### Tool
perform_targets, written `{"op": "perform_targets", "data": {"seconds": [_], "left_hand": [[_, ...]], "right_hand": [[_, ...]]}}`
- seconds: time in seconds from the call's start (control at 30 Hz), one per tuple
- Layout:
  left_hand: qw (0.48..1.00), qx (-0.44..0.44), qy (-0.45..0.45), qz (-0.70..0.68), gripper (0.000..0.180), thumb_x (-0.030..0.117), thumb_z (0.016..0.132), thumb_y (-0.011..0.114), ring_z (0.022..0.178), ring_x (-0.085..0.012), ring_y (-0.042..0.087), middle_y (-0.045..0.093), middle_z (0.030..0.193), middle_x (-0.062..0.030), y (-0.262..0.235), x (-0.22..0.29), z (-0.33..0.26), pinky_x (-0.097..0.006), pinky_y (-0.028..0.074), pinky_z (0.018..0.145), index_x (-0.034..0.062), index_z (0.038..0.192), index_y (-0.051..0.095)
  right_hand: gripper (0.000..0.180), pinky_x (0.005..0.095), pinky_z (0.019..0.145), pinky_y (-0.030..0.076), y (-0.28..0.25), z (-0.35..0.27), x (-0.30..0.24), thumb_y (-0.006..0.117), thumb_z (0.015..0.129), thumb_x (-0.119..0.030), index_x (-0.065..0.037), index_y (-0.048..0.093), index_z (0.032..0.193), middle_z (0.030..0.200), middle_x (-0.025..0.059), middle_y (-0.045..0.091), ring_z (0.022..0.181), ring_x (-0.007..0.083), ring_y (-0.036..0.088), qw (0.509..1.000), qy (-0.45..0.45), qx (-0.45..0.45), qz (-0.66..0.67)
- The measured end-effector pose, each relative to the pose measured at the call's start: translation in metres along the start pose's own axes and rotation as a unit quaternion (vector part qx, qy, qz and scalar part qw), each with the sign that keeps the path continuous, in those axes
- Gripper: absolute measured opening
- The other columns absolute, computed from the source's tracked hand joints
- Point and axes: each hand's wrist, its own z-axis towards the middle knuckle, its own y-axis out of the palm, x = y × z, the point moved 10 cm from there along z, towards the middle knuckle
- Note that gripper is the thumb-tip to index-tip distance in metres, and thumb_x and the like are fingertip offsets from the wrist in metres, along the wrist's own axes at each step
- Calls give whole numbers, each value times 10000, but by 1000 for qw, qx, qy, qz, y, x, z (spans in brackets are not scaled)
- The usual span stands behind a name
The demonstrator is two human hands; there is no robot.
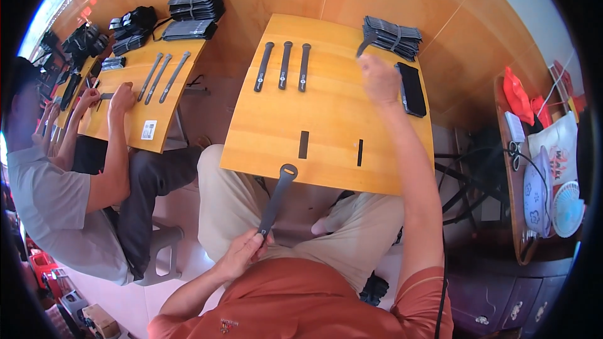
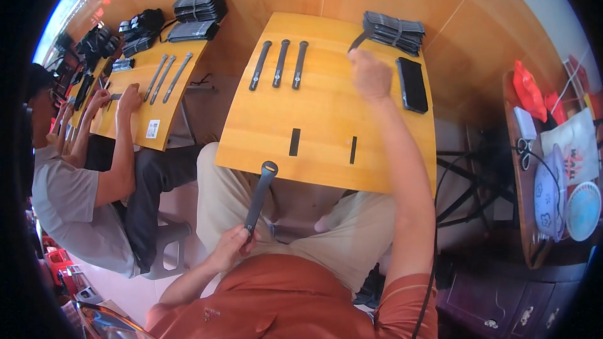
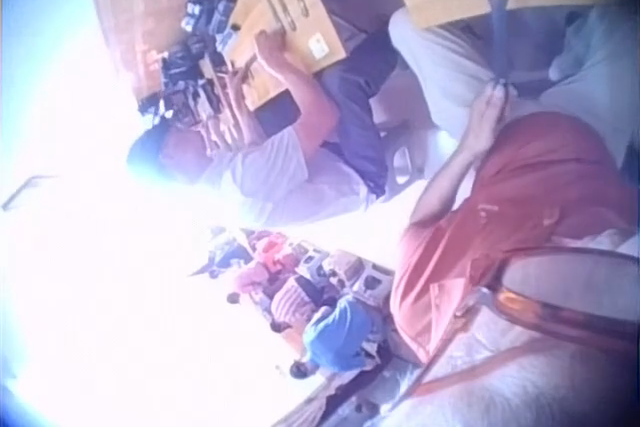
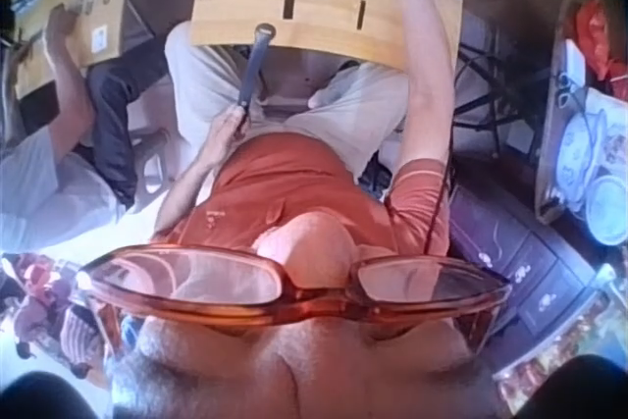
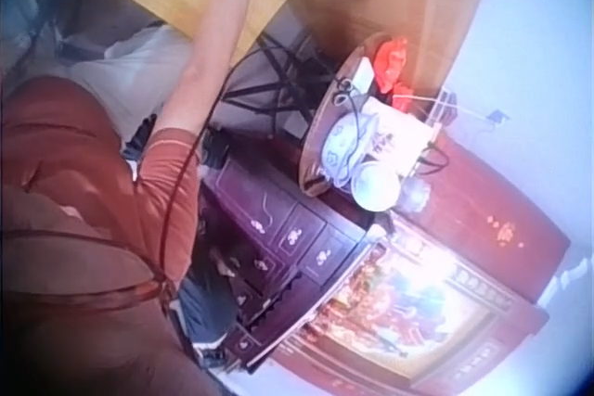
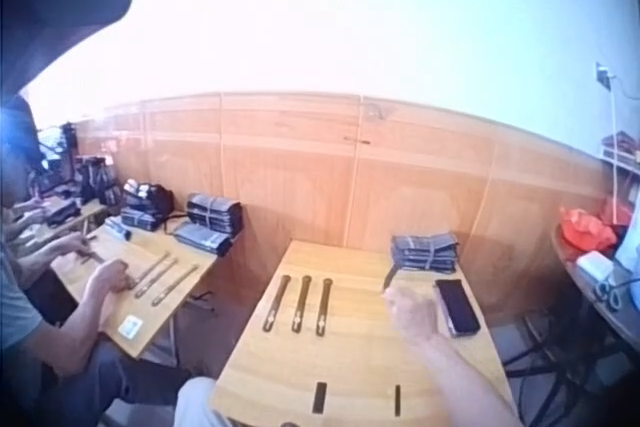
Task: The recorder is inspecting, organizing, and placing black branded straps into a template on a wooden table.
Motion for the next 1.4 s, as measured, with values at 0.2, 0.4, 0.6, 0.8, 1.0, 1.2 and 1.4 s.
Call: {"op": "perform_targets", "data": {"seconds": [0.2,0.4,0.6,0.8,1.0,1.2,1.4], "left_hand": [[994,-43,46,-88,525,470,1110,417,735,-107,503,545,883,-18,8,6,3,-256,436,663,28,1354,559],[985,-30,41,-164,425,339,1097,514,920,-159,625,644,1062,-76,8,6,10,-321,541,826,9,1363,556],[982,-25,40,-184,321,142,1036,624,1047,-195,656,686,1164,-128,10,11,19,-350,538,931,1,1321,582],[983,-17,61,-170,282,113,1012,653,1049,-185,653,707,1162,-134,7,13,24,-345,524,952,-8,1265,619],[986,-10,71,-150,276,134,989,691,1040,-168,645,706,1130,-94,10,18,25,-332,522,925,1,1227,648],[987,33,62,-145,322,165,948,744,1021,-146,642,706,1116,-72,3,15,30,-314,510,898,29,1228,659],[976,80,104,-174,412,189,941,732,1072,-180,665,713,1185,-129,-7,38,52,-320,516,912,17,1292,604]], "right_hand": [[141,484,729,574,80,-41,-39,620,937,-199,-126,737,967,1007,86,755,853,347,728,984,-13,-169,54],[143,451,741,580,89,-43,-48,674,937,-222,-114,755,985,999,76,759,863,337,724,982,-22,-174,68],[179,452,792,575,97,-44,-52,646,950,-230,-113,761,1020,1105,44,750,920,331,723,976,-24,-198,92],[199,466,815,566,103,-39,-60,661,948,-254,-101,748,1039,1106,51,741,949,340,714,969,-8,-232,80],[311,453,859,560,89,-47,-60,684,940,-336,-91,736,1124,1215,53,699,1020,318,703,970,5,-230,78],[396,438,894,552,34,-64,-79,672,958,-336,-33,689,1213,1215,105,693,1063,322,691,970,41,-213,111],[300,418,856,549,-32,-137,-137,632,983,-148,47,678,1207,1059,200,724,966,376,707,869,91,-259,411]]}}
